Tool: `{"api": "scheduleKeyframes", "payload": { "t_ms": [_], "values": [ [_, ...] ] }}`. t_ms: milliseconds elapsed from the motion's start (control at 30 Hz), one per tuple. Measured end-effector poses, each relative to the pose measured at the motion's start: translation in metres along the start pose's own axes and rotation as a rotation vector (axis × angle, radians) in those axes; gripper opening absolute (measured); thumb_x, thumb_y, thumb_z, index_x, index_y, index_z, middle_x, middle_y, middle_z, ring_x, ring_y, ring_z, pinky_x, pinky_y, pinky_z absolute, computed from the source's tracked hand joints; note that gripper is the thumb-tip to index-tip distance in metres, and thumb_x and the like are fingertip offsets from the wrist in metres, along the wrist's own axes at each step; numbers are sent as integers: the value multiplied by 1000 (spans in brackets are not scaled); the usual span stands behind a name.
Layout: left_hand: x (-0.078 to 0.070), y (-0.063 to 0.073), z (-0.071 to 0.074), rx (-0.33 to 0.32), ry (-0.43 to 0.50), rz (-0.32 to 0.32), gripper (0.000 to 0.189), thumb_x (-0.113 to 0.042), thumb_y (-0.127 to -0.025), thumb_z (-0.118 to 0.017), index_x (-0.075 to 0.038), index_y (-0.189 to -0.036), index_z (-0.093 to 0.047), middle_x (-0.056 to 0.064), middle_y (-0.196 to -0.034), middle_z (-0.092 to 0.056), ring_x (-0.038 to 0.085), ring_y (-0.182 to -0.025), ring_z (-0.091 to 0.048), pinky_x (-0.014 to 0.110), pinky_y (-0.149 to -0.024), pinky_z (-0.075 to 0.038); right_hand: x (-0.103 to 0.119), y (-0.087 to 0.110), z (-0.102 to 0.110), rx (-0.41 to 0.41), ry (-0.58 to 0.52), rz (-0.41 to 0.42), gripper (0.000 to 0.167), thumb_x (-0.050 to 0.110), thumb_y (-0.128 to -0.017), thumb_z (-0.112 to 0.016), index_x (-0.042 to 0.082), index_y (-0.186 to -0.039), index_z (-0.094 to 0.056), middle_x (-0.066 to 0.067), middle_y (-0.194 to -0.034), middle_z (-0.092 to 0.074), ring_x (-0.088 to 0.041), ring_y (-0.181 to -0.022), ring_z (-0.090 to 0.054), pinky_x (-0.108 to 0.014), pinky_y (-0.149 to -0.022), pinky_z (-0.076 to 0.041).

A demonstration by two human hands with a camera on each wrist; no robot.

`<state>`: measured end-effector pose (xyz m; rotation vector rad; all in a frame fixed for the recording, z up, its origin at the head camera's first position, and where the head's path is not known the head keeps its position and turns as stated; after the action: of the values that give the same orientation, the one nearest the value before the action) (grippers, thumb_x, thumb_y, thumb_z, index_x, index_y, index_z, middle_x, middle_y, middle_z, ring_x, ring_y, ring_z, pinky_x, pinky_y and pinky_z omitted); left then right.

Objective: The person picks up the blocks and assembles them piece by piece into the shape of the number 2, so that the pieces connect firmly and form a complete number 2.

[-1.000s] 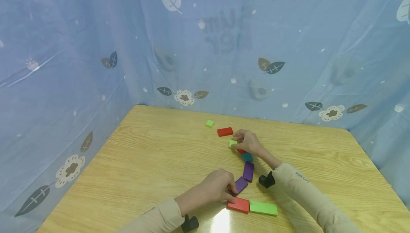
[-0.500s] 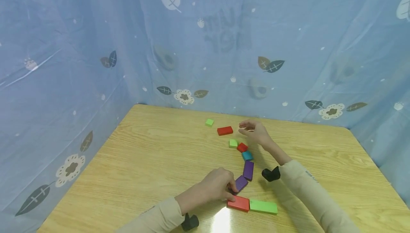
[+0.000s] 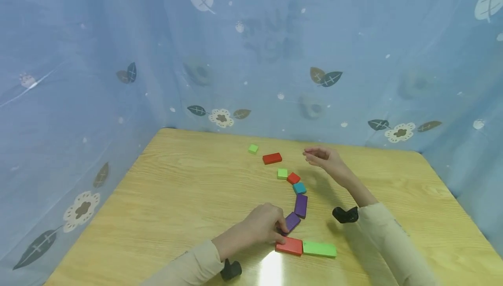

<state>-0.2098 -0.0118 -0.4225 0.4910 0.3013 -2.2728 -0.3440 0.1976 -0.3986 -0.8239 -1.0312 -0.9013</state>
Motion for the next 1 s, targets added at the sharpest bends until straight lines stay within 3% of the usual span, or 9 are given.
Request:
{"api": "scheduleKeyframes", "payload": {
  "t_ms": [100, 200, 300, 467, 567, 733, 1000],
  "values": [
    [-1, -1, 0, 3, -3, 7, 17, -25, -69, -86, -17, -81, -78, -14, -71, -59, -4, -63, -46, 12, -59, -38, 11, 37, 2, 37, 140, 52, 35, 15, -96, -59, -7, -124, -55, -26, -123, -57, -8, -102, -61, -34, -90, -50],
    [-2, -1, 0, 4, -8, -2, 17, -25, -70, -86, -17, -81, -78, -13, -72, -60, -3, -64, -46, 14, -60, -38, 17, 79, -3, 86, 291, 115, 27, 10, -94, -61, -4, -117, -61, -24, -118, -60, -18, -105, -61, -34, -87, -51],
    [0, -1, 2, 4, -11, -12, 17, -25, -70, -86, -16, -82, -78, -13, -72, -60, -3, -65, -46, 14, -61, -39, 17, 116, -15, 106, 462, 163, 26, 14, -89, -68, 2, -113, -66, -18, -120, -60, -30, -111, -57, -48, -90, -48],
    [1, 0, 6, 5, -2, -32, 17, -24, -70, -86, -14, -82, -77, -11, -71, -60, -2, -64, -47, 15, -60, -40, 9, 159, -38, 50, 695, 223, 33, 32, -74, -82, 19, -102, -72, -13, -128, -55, -40, -116, -48, -67, -89, -34],
    [0, -1, 7, 6, 7, -41, 18, -22, -70, -86, -12, -82, -77, -10, -71, -61, -1, -64, -47, 15, -60, -40, 2, 170, -46, 29, 726, 253, 36, 38, -68, -85, 23, -98, -72, -18, -131, -52, -47, -120, -42, -73, -89, -23],
    [-4, -3, 3, 16, 16, -54, 18, -22, -70, -86, -12, -82, -77, -9, -72, -62, -1, -64, -47, 15, -60, -40, -9, 181, -50, 15, 650, 213, 31, 38, -69, -84, 26, -94, -70, -26, -135, -47, -58, -125, -30, -78, -92, -9],
    [0, -8, 4, 52, 40, -35, 18, -25, -70, -86, -13, -82, -78, -11, -71, -61, -2, -62, -47, 14, -58, -41, -18, 178, -52, -6, 530, 138, 24, 34, -69, -83, 31, -87, -66, -28, -139, -43, -58, -130, -21, -79, -93, -2]
  ]
}}
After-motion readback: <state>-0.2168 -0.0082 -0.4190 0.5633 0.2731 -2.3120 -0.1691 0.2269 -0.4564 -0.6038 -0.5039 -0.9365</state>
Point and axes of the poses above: each hand's wrist, its own y-axis away from the middle knuckle, its own z-axis out of the back of the hand, x = y × z, the point moved 4 cm from there along -y, towards the middle knuckle
